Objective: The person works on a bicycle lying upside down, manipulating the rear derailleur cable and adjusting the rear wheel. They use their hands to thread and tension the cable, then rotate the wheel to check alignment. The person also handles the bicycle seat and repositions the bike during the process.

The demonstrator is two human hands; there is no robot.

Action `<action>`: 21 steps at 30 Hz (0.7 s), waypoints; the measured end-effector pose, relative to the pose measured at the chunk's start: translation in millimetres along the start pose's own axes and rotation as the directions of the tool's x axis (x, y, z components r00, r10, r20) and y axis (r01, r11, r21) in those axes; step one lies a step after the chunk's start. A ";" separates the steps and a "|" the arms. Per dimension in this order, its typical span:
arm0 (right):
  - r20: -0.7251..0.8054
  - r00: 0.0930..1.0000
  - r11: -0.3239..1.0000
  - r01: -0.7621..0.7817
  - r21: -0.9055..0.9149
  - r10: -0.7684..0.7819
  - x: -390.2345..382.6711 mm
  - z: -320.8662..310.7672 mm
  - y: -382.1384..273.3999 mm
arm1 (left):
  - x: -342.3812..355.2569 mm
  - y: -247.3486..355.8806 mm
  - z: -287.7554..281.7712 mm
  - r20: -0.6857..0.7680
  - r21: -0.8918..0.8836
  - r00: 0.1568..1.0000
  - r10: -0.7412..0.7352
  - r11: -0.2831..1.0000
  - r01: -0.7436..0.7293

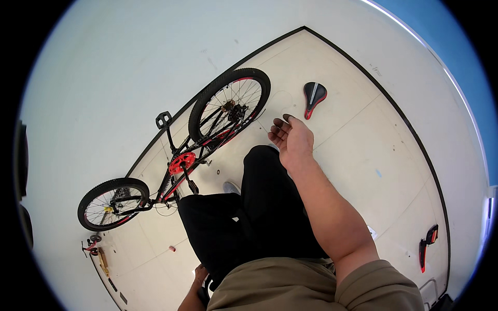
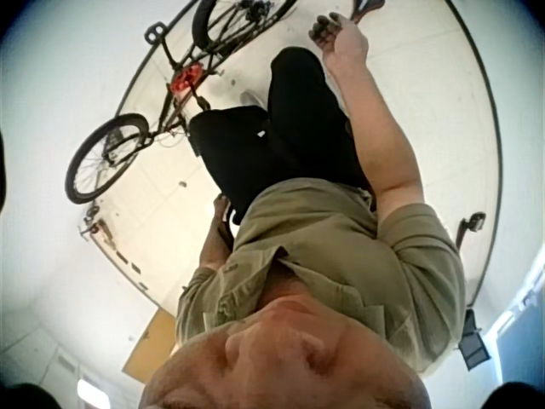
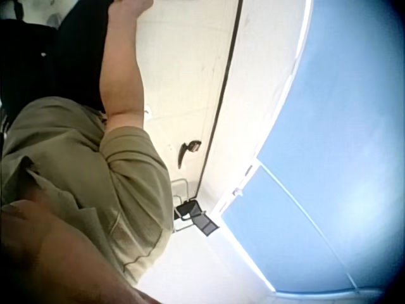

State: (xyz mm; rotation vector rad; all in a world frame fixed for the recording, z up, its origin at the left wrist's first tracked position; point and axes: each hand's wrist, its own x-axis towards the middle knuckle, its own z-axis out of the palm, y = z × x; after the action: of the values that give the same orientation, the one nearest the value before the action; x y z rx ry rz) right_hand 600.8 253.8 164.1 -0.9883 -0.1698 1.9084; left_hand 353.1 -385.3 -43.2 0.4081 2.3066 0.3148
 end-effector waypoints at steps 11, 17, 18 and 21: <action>-0.035 0.999 0.999 -0.035 0.003 0.035 -5.3 6.2 5.2 | 2.8 -18.7 -0.7 -0.015 0.083 0.998 0.056 0.995 -0.054; -0.010 0.998 0.998 -0.064 -0.022 0.063 -2.1 4.5 8.2 | 1.5 -20.4 -7.8 0.018 -0.015 1.000 -0.021 1.000 0.022; -0.006 0.998 0.998 -0.063 -0.019 0.063 -1.7 4.0 8.2 | -1.2 -14.1 -7.7 -0.011 -0.246 0.991 -0.136 0.961 0.129; -0.016 0.998 0.998 -0.059 -0.021 0.059 2.8 -0.4 7.8 | -11.1 26.5 -15.0 -0.024 -0.672 0.931 -0.365 0.695 0.255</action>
State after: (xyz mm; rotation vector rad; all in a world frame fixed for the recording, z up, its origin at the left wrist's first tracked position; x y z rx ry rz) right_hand 595.1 251.7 158.4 -1.0322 -0.1535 1.9557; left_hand 354.7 -366.6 -16.7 -0.3861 2.1745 0.9804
